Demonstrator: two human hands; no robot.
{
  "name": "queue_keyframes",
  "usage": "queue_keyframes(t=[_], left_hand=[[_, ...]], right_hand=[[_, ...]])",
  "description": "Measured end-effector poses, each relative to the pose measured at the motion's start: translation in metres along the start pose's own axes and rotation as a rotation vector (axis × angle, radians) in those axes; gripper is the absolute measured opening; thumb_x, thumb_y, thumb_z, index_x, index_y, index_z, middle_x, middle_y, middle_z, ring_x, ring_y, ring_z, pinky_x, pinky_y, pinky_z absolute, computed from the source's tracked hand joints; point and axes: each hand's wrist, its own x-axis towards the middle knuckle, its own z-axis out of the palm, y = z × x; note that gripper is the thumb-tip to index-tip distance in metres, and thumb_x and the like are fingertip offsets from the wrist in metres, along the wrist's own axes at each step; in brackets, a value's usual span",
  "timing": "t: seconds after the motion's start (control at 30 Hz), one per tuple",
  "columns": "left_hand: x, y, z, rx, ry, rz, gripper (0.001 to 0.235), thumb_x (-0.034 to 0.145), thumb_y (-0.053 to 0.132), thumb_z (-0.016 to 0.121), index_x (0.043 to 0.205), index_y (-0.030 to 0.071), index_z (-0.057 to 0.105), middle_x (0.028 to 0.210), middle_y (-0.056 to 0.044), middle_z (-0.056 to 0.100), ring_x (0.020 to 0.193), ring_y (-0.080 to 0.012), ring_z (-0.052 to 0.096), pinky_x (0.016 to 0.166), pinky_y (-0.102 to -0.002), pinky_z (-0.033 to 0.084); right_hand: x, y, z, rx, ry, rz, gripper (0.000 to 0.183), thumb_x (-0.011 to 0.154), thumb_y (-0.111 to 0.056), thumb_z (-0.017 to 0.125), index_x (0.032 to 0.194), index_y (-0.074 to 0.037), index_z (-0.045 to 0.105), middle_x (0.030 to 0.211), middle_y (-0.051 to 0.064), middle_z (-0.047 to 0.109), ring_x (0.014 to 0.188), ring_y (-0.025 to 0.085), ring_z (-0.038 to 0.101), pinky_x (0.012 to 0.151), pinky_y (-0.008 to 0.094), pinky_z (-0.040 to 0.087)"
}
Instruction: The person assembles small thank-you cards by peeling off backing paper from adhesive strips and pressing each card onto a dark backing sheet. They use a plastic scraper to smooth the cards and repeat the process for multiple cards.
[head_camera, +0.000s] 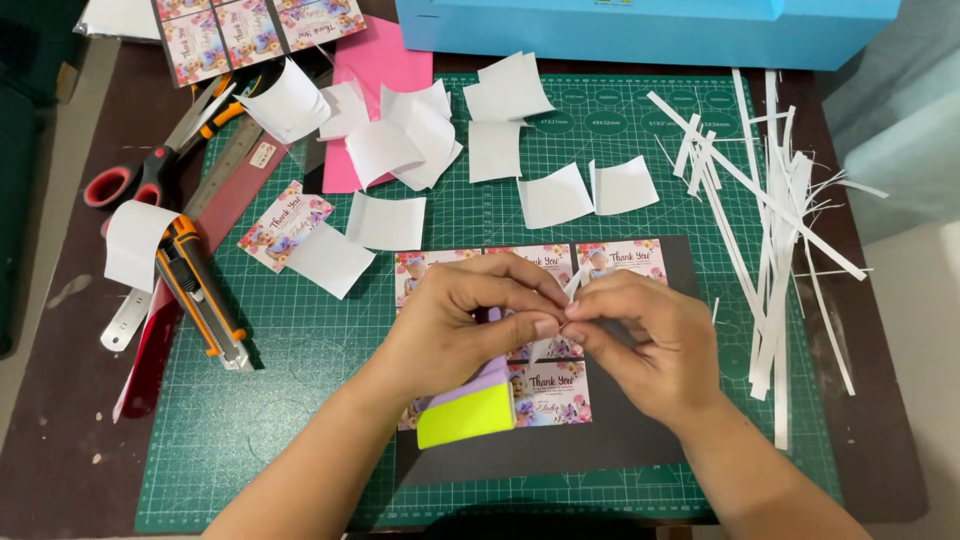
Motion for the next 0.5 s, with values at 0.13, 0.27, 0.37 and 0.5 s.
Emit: queue_keyframes(t=[0.13,0.27,0.37,0.5], left_hand=[[-0.0007,0.0030,-0.0009,0.008,-0.009,0.003,0.006,0.088,0.011,0.080,0.094,0.009,0.081,0.100,-0.011,0.077,0.092,-0.0219,0.074,0.083,-0.034,0.057],[-0.0016,0.0016,-0.0007,-0.007,-0.012,0.003,0.006,0.088,0.011,0.080,0.093,0.009,0.081,0.100,-0.010,0.076,0.091,-0.0212,0.073,0.083,-0.034,0.057],[-0.0014,0.0018,-0.0011,-0.016,-0.018,0.003,0.005,0.088,0.010,0.080,0.093,0.009,0.081,0.099,-0.010,0.076,0.089,-0.0198,0.072,0.080,-0.032,0.055],[-0.0022,0.0021,-0.0009,-0.016,-0.021,0.012,0.005,0.089,0.010,0.079,0.093,0.009,0.081,0.099,-0.009,0.076,0.087,-0.0176,0.071,0.078,-0.031,0.054]], right_hand=[[0.0000,-0.0014,0.0001,0.033,0.005,-0.008,0.008,0.084,-0.001,0.078,0.091,-0.004,0.077,0.079,0.007,0.075,0.067,0.015,0.072,0.064,0.028,0.062],[-0.0006,-0.0023,0.0004,-0.004,0.012,-0.016,0.007,0.084,-0.001,0.078,0.089,-0.005,0.077,0.076,0.007,0.074,0.065,0.016,0.073,0.063,0.028,0.062],[-0.0012,-0.0010,0.0001,0.022,0.010,-0.039,0.007,0.084,-0.001,0.078,0.090,-0.004,0.076,0.076,0.008,0.074,0.065,0.015,0.072,0.064,0.027,0.063],[-0.0019,-0.0005,0.0005,0.020,0.009,-0.066,0.008,0.084,0.000,0.076,0.091,-0.003,0.074,0.076,0.008,0.075,0.065,0.015,0.074,0.063,0.027,0.064]])
